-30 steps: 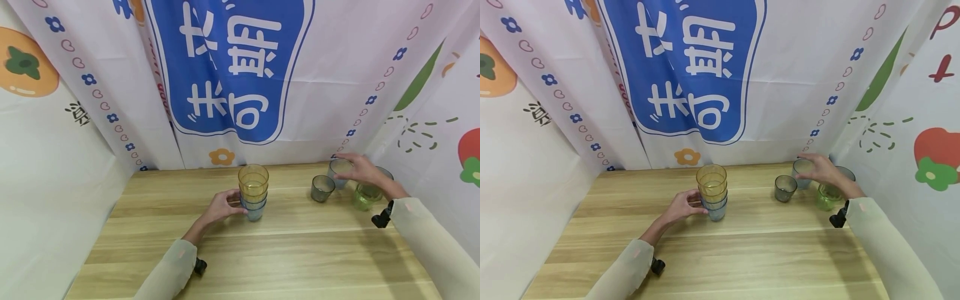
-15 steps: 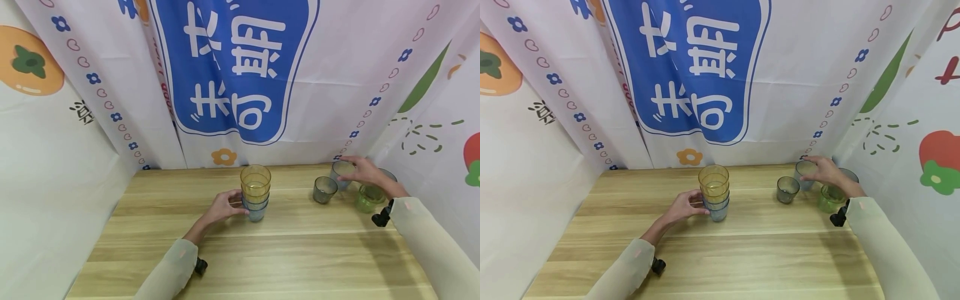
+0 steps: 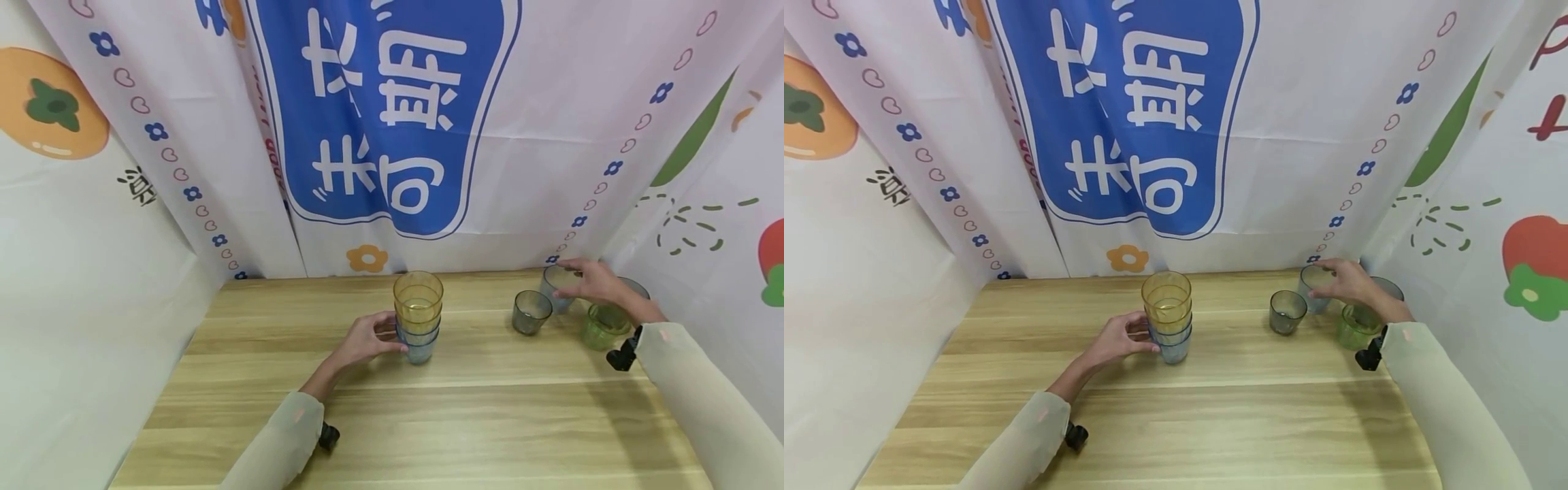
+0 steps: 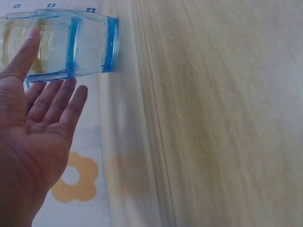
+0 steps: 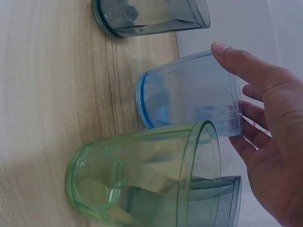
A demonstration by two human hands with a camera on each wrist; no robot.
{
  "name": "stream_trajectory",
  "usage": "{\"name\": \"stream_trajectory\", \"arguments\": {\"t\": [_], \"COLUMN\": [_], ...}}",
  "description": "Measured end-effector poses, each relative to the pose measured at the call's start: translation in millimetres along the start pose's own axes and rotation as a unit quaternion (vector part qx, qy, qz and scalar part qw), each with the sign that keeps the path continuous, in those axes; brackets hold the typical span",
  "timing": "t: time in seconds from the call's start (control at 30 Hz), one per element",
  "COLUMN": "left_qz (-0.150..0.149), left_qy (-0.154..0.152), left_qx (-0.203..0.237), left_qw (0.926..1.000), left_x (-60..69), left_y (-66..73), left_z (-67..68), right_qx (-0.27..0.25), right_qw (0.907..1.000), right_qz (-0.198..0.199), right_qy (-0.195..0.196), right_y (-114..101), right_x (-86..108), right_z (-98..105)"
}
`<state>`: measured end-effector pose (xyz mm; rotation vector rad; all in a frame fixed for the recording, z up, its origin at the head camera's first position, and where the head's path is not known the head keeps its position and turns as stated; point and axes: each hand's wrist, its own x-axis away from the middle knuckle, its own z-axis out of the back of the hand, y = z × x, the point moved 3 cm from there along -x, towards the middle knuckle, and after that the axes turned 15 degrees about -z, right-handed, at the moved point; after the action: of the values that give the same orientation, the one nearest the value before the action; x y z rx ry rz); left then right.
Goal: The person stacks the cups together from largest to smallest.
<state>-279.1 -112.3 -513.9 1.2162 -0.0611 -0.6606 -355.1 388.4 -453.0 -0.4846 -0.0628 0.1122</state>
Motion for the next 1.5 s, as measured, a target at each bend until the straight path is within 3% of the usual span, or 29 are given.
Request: {"name": "stream_trajectory", "arguments": {"t": [0.7, 1.27, 1.5], "left_qz": [-0.007, -0.013, -0.010], "left_qy": [-0.001, -0.010, -0.010], "left_qx": [0.002, 0.001, 0.003], "left_qw": [1.0000, 0.9999, 0.9999], "left_x": [1.3, 0.4, -0.6], "left_y": [1.7, 3.7, 2.2], "left_z": [0.1, 0.2, 1.8], "right_qx": [0.005, -0.014, -0.012], "right_qw": [0.9997, 0.9947, 0.9900], "right_qz": [0.003, 0.036, 0.069], "right_qy": [0.024, 0.095, 0.122], "right_y": [-3.9, -11.7, -24.8], "right_x": [8.3, 20.1, 21.8], "right_z": [8.7, 30.8, 42.7]}}
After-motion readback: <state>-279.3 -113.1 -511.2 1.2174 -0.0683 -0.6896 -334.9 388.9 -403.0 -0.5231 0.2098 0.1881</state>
